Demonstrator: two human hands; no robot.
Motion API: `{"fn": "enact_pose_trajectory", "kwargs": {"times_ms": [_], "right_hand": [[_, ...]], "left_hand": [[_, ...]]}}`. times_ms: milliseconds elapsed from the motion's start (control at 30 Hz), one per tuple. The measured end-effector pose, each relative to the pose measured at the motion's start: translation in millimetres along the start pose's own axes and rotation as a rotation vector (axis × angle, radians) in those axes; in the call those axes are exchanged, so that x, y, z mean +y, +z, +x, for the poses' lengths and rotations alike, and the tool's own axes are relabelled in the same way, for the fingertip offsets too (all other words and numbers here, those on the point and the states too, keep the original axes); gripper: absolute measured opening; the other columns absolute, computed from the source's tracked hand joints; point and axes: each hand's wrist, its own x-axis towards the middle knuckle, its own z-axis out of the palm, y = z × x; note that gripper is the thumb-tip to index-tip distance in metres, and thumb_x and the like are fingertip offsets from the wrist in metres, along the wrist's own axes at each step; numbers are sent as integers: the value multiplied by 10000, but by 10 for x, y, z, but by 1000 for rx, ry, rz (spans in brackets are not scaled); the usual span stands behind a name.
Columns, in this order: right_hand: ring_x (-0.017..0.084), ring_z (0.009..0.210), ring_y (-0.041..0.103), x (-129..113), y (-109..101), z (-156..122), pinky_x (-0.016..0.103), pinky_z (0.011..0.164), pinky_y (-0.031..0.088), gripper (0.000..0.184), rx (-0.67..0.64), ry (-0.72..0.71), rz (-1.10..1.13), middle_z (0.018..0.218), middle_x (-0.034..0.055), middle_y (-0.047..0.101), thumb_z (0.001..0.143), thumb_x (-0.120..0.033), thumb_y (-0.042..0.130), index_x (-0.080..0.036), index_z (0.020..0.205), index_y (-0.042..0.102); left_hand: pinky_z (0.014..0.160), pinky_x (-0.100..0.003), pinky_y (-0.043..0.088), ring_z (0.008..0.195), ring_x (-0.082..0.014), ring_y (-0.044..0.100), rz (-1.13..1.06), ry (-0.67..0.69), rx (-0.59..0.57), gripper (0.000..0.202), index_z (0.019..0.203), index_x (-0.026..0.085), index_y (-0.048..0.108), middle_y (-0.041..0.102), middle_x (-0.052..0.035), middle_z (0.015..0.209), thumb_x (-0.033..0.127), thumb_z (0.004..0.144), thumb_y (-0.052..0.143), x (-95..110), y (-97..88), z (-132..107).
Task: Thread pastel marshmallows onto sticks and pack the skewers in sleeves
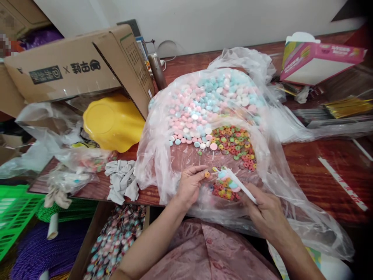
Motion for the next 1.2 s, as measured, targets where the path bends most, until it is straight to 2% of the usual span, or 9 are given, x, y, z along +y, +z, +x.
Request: {"fn": "enact_pose_trajectory", "kwargs": {"times_ms": [100,200,333,500,600,767,867,1000,1200], "right_hand": [[132,501,542,-22,-11,-35,238,507,373,228,-64,-15,-53,613,-17,593,947,-228,438,-187,886,654],[157,538,589,-36,7,-52,257,532,382,231,-121,-2,-113,635,2,629,929,-203,414,-187,873,638],[179,583,640,-25,51,-46,270,559,402,267,-167,-13,-195,686,26,681,913,-175,369,-187,899,635],[200,569,659,15,132,-21,285,532,387,316,-65,-14,-355,710,52,713,894,-168,350,-180,954,660],[192,502,625,50,168,2,282,500,380,321,-13,9,-323,635,32,680,922,-205,351,-178,981,666],[179,525,633,82,192,21,260,523,423,307,17,1,-180,658,26,684,953,-232,370,-183,971,673],[151,467,574,62,165,41,240,490,411,298,26,25,-94,597,-3,638,968,-276,397,-189,946,681],[114,418,486,-15,118,91,214,439,374,296,49,4,-8,559,-26,587,971,-307,437,-180,900,695],[95,476,489,-127,143,106,184,477,414,269,100,-82,142,596,-36,565,974,-286,490,-166,986,730]], "left_hand": [[639,-252,554,596,-131,677,29,30,10,372,748,136,751,713,-9,649,243,445,938,-44,5,10],[621,-213,523,608,-96,639,114,168,5,243,750,156,768,707,0,683,239,551,881,-95,0,30],[646,-199,514,734,-106,650,403,478,-29,72,789,185,784,718,-18,827,187,730,744,-114,-48,43],[790,-272,567,880,-154,687,906,1033,-171,240,981,174,763,734,-84,949,110,894,548,-91,-124,-2],[776,-267,584,895,-156,696,988,1180,-193,285,1050,160,736,728,-107,986,72,909,505,-96,-138,-21],[728,-249,590,811,-143,707,826,1065,-157,201,953,181,768,741,-82,917,124,903,582,-57,-78,-39],[703,-251,590,763,-141,699,570,815,-124,111,910,196,783,740,-51,849,203,818,721,-10,-15,-45],[623,-225,568,673,-116,668,216,371,-141,319,900,197,786,717,-8,763,242,603,892,82,78,-36],[533,-182,460,580,-64,576,136,124,-244,423,869,160,784,664,11,705,257,492,947,247,204,-47]]}}
